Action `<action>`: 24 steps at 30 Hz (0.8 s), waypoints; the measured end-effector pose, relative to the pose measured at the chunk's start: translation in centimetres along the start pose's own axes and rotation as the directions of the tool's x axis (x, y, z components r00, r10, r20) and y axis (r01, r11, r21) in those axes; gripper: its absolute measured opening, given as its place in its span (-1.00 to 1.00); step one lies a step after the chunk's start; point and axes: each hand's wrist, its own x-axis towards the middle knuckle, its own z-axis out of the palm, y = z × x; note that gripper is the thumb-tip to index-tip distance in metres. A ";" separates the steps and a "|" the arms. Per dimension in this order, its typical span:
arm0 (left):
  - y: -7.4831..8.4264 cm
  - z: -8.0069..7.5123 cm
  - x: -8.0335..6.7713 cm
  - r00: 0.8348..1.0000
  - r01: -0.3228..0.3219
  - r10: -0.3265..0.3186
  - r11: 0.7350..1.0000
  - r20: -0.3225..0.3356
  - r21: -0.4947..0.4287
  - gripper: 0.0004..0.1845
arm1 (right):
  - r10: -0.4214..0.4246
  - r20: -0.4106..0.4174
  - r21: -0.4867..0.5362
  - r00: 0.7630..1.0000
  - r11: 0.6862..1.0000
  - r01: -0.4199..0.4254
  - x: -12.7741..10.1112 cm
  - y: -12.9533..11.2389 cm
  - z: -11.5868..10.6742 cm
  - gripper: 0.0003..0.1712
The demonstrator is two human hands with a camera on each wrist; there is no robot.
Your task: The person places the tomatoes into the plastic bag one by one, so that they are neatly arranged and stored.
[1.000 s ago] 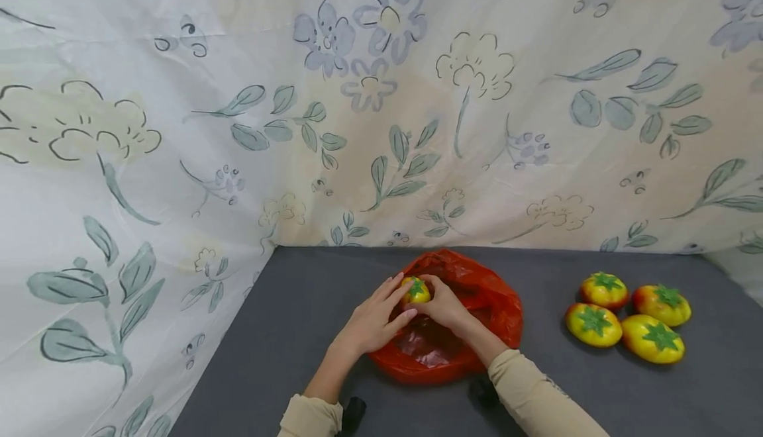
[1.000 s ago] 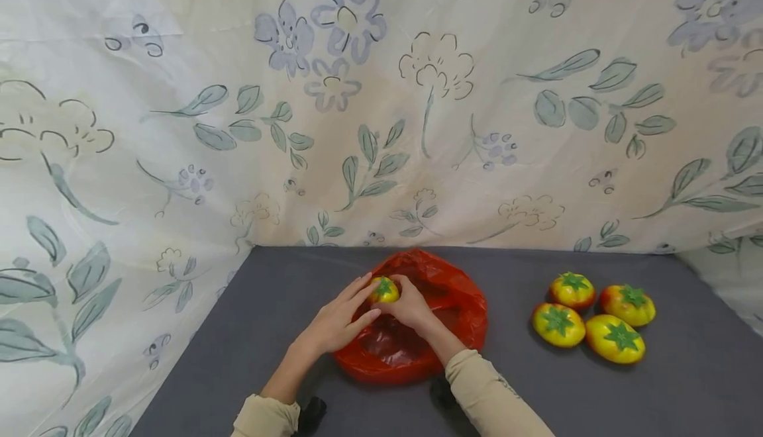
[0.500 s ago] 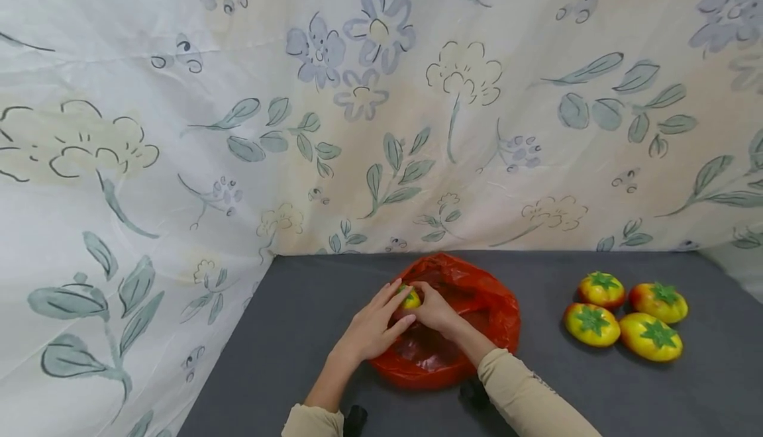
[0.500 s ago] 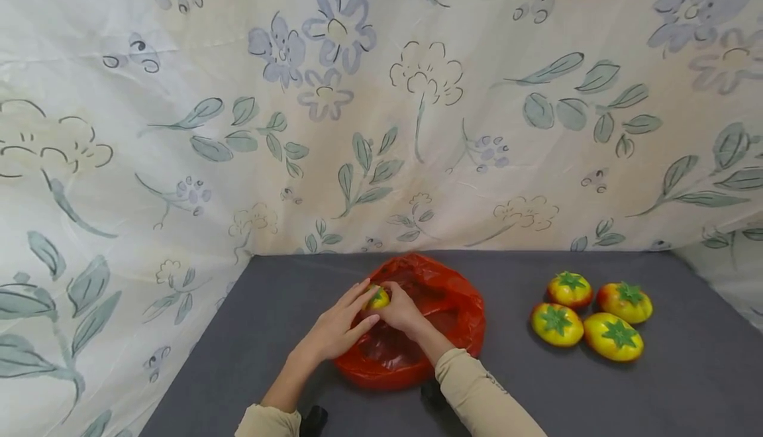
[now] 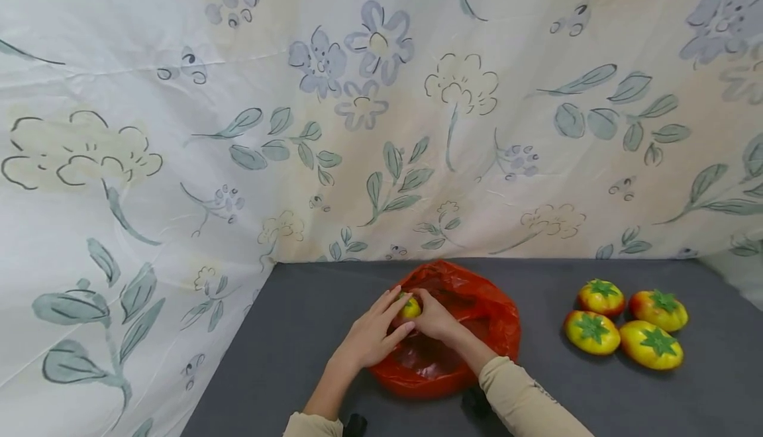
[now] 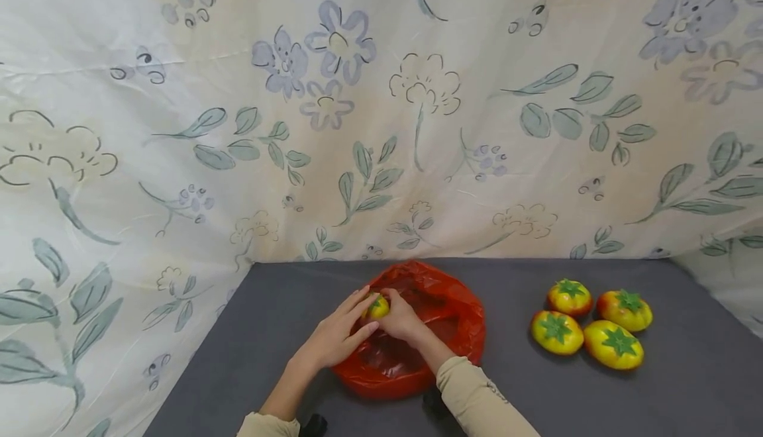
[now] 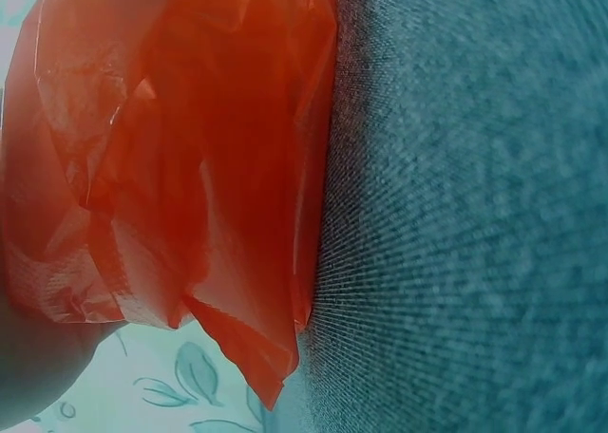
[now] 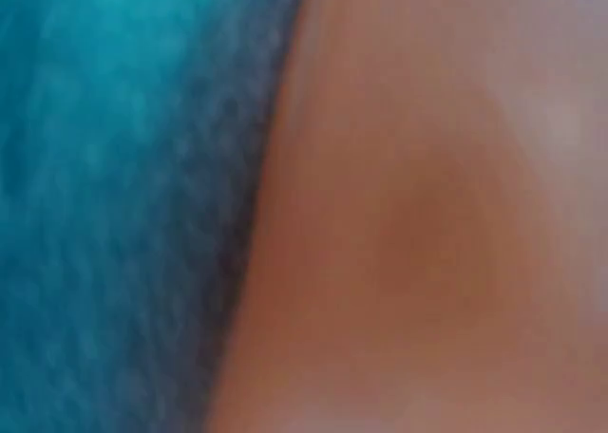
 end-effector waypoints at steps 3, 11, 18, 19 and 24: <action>-0.1 0.0 -0.1 1.000 0.009 -0.009 1.000 0.001 0.006 -0.34 | 0.008 0.018 0.014 1.000 1.000 -0.008 -0.3 -0.2 -0.8 -0.13; -0.2 0.0 0.0 1.000 0.019 -0.020 0.999 0.008 0.032 -0.34 | 0.051 0.028 0.076 0.998 0.996 -0.053 -1.5 -0.9 -4.4 -0.05; 0.0 -0.1 0.0 1.000 0.015 -0.015 1.000 0.011 0.020 -0.34 | 0.025 0.040 0.160 0.999 0.987 -0.032 -3.4 -1.6 -8.4 -0.05; 0.0 0.0 0.1 1.000 0.014 -0.014 1.000 0.011 0.023 -0.34 | 0.019 0.029 0.180 0.999 0.983 -0.024 -3.6 -1.6 -9.0 -0.05; -0.1 0.0 0.0 1.000 0.014 -0.014 0.999 0.005 0.028 -0.35 | -0.029 -0.079 0.258 0.996 0.965 0.049 -4.8 -1.8 -11.1 -0.16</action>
